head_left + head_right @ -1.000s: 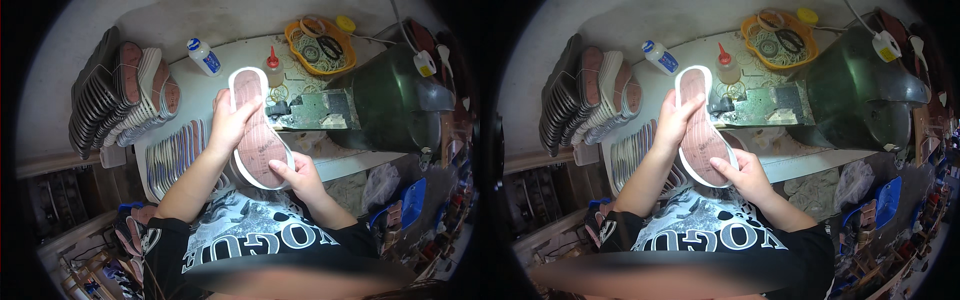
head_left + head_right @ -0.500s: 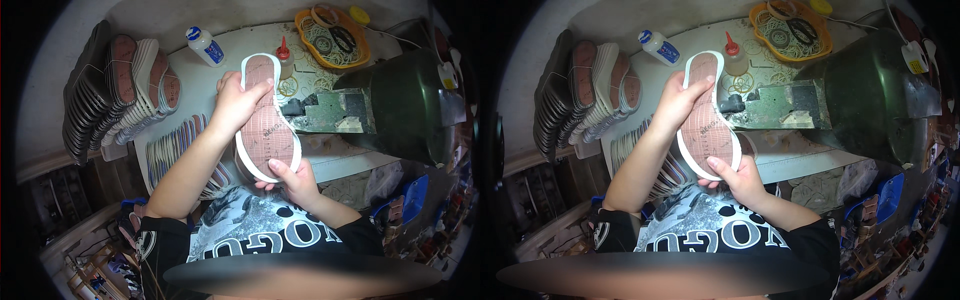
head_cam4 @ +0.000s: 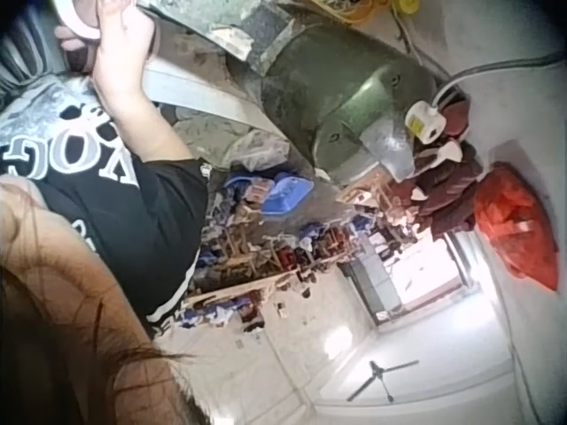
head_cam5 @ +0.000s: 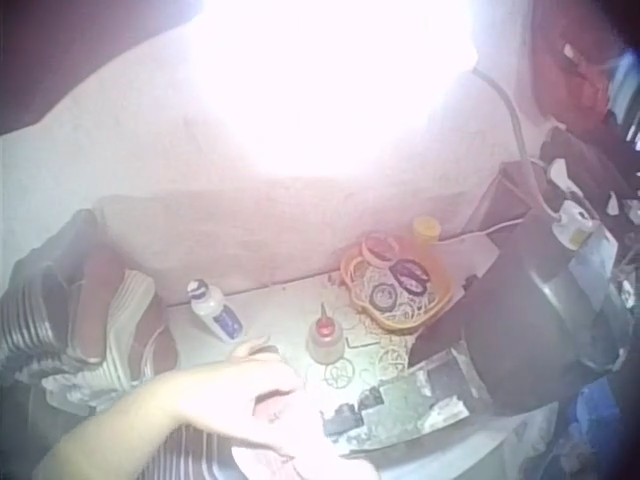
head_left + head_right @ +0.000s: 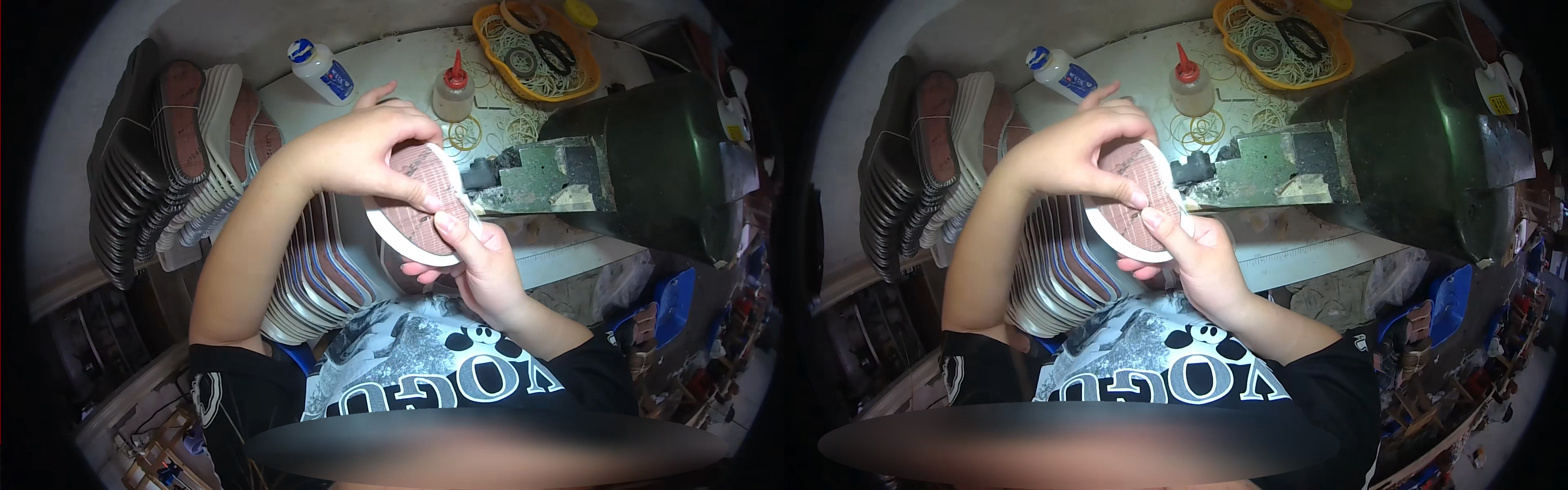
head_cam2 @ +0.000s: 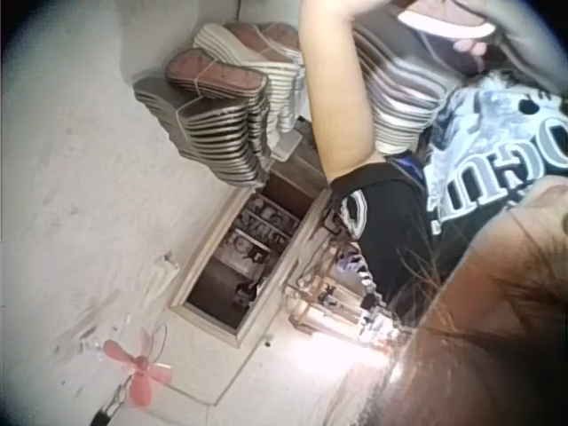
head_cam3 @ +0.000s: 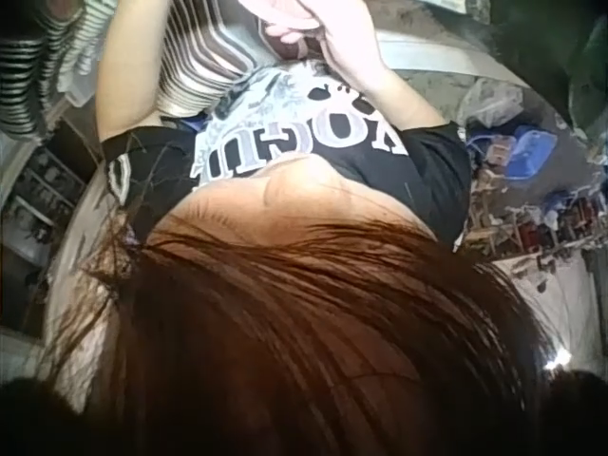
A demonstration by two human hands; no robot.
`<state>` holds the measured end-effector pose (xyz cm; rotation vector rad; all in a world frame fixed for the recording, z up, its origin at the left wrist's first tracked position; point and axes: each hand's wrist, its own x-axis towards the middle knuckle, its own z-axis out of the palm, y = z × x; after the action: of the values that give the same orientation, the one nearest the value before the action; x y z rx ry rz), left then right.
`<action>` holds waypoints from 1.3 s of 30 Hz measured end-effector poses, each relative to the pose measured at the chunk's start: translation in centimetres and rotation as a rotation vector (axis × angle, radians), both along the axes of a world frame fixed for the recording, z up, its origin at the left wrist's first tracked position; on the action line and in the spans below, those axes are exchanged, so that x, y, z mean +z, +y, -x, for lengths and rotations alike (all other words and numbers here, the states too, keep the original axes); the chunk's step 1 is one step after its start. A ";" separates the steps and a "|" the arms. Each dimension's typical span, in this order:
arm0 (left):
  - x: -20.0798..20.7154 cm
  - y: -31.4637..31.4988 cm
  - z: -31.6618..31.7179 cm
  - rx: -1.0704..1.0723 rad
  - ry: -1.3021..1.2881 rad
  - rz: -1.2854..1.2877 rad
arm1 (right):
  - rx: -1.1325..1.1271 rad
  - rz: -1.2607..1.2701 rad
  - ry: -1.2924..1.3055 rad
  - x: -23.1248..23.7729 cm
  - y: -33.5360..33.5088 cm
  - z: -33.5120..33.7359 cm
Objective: Applying adhesive to shoe insoles and preparing them for the next stage of assembly.
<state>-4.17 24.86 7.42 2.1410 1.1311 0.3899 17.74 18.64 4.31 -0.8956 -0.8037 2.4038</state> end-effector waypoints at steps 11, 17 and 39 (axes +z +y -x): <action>1.1 -1.9 0.2 0.241 0.043 0.277 | -0.062 -0.062 0.040 0.1 -0.1 -0.1; 0.9 -4.8 -0.5 0.504 -0.025 0.402 | -0.074 -0.053 0.017 -0.3 0.4 -0.1; -0.8 -9.8 -2.4 0.688 -0.503 0.674 | 0.037 -0.503 -0.161 -0.4 -0.2 -1.5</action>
<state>-1.82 15.02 6.58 0.9641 1.4047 0.6837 19.21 18.48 3.86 -0.8719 -1.4141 2.0237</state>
